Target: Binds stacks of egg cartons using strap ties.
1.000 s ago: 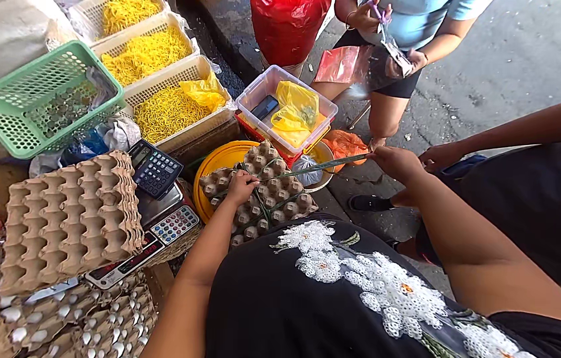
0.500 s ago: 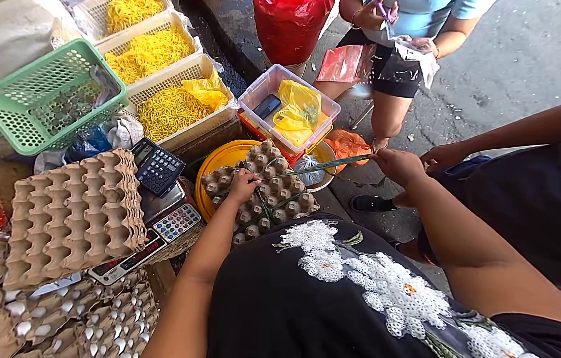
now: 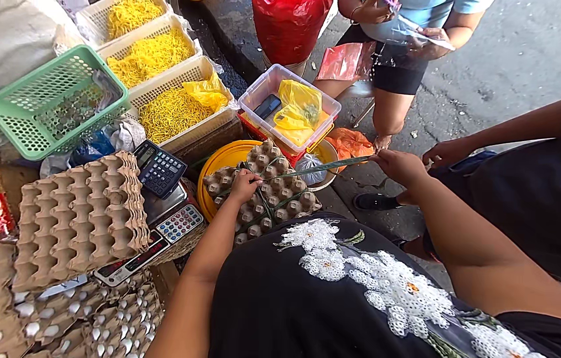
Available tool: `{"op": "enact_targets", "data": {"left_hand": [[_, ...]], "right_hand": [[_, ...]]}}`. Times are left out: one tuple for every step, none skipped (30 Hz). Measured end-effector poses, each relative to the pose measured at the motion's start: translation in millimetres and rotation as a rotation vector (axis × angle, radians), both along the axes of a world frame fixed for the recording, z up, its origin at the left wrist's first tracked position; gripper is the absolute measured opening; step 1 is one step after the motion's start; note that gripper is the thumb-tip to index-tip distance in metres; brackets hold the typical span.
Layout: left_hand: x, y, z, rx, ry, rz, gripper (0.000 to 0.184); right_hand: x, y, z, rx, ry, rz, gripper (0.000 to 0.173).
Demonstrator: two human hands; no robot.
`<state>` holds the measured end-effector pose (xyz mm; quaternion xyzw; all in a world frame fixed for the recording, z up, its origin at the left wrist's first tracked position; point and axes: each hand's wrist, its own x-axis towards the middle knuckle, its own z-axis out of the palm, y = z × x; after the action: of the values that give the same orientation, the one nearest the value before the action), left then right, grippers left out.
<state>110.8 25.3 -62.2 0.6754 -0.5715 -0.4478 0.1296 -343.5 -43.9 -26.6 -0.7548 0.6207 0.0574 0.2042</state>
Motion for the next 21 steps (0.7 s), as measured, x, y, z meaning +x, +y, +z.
{"op": "enact_targets", "data": {"left_hand": [[0.2, -0.2, -0.4, 0.002, -0.001, -0.001, 0.016], [0.5, -0.3, -0.7, 0.004, -0.003, -0.002, 0.016], [0.6, -0.4, -0.9, 0.007, -0.006, -0.004, 0.016], [0.6, -0.5, -0.8, 0.009, -0.009, -0.005, 0.016], [0.5, -0.7, -0.7, 0.013, -0.011, -0.005, 0.016], [0.4, -1.0, -0.6, 0.017, -0.013, -0.005, 0.016], [0.3, -1.4, -0.4, 0.022, -0.015, -0.006, 0.017], [0.4, -1.7, -0.4, 0.025, -0.018, -0.008, 0.017], [0.5, -1.8, -0.3, 0.027, -0.020, -0.009, 0.017], [0.7, -2.0, -0.2, 0.029, -0.019, -0.009, 0.017], [0.7, -1.9, -0.1, 0.030, -0.016, -0.008, 0.016], [0.5, -2.0, 0.1, 0.030, -0.017, -0.008, 0.016], [0.3, -2.2, 0.2, 0.030, -0.019, -0.008, 0.016], [0.3, -2.3, 0.4, 0.025, -0.019, -0.008, 0.016], [0.5, -2.2, 0.5, 0.021, -0.016, -0.009, 0.016], [0.7, -2.2, 0.0, 0.018, -0.015, -0.008, 0.016], [1.0, -2.3, -0.9, 0.016, -0.015, -0.006, 0.016], [1.3, -2.4, -2.0, 0.019, -0.017, -0.006, 0.016], [1.5, -2.6, -2.5, 0.028, -0.018, -0.008, 0.017], [1.6, -2.9, -2.5, 0.035, -0.018, -0.008, 0.017], [1.7, -3.0, -2.3, 0.039, -0.016, -0.008, 0.017]], "right_hand": [[-0.2, 0.3, 0.1, 0.003, -0.002, -0.001, 0.042], [-0.1, 0.4, 0.1, 0.007, -0.004, -0.003, 0.042], [-0.3, 0.5, -0.2, 0.008, -0.007, -0.003, 0.041], [-1.0, 0.6, -0.8, 0.007, -0.008, -0.001, 0.041], [-1.6, 0.6, -1.5, 0.009, -0.009, 0.002, 0.041], [-2.1, 0.4, -2.4, 0.014, -0.010, 0.003, 0.042], [-2.6, 0.2, -3.4, 0.017, -0.010, 0.003, 0.042], [-3.2, 0.0, -4.8, 0.017, -0.010, 0.002, 0.043], [-4.0, -0.4, -6.1, 0.019, -0.013, 0.001, 0.042], [-4.8, -0.9, -7.4, 0.021, -0.020, 0.000, 0.042], [-5.4, -1.1, -8.1, 0.023, -0.022, -0.001, 0.043], [-5.6, -0.9, -8.0, 0.022, -0.029, -0.001, 0.043], [-5.4, -0.7, -7.4, 0.023, -0.030, -0.002, 0.043], [-4.8, -0.6, -6.3, 0.026, -0.028, -0.006, 0.043], [-3.4, -0.7, -4.3, 0.037, -0.023, -0.014, 0.044], [-1.9, -1.2, -2.4, 0.055, -0.016, -0.022, 0.044], [-1.1, -2.0, -1.8, 0.067, -0.007, -0.027, 0.044], [-0.5, -2.6, -1.7, 0.076, 0.002, -0.031, 0.044], [0.1, -2.9, -1.4, 0.084, 0.005, -0.035, 0.044], [0.6, -3.2, -1.3, 0.091, 0.010, -0.036, 0.044], [0.8, -3.5, -1.7, 0.092, 0.009, -0.035, 0.044]]}}
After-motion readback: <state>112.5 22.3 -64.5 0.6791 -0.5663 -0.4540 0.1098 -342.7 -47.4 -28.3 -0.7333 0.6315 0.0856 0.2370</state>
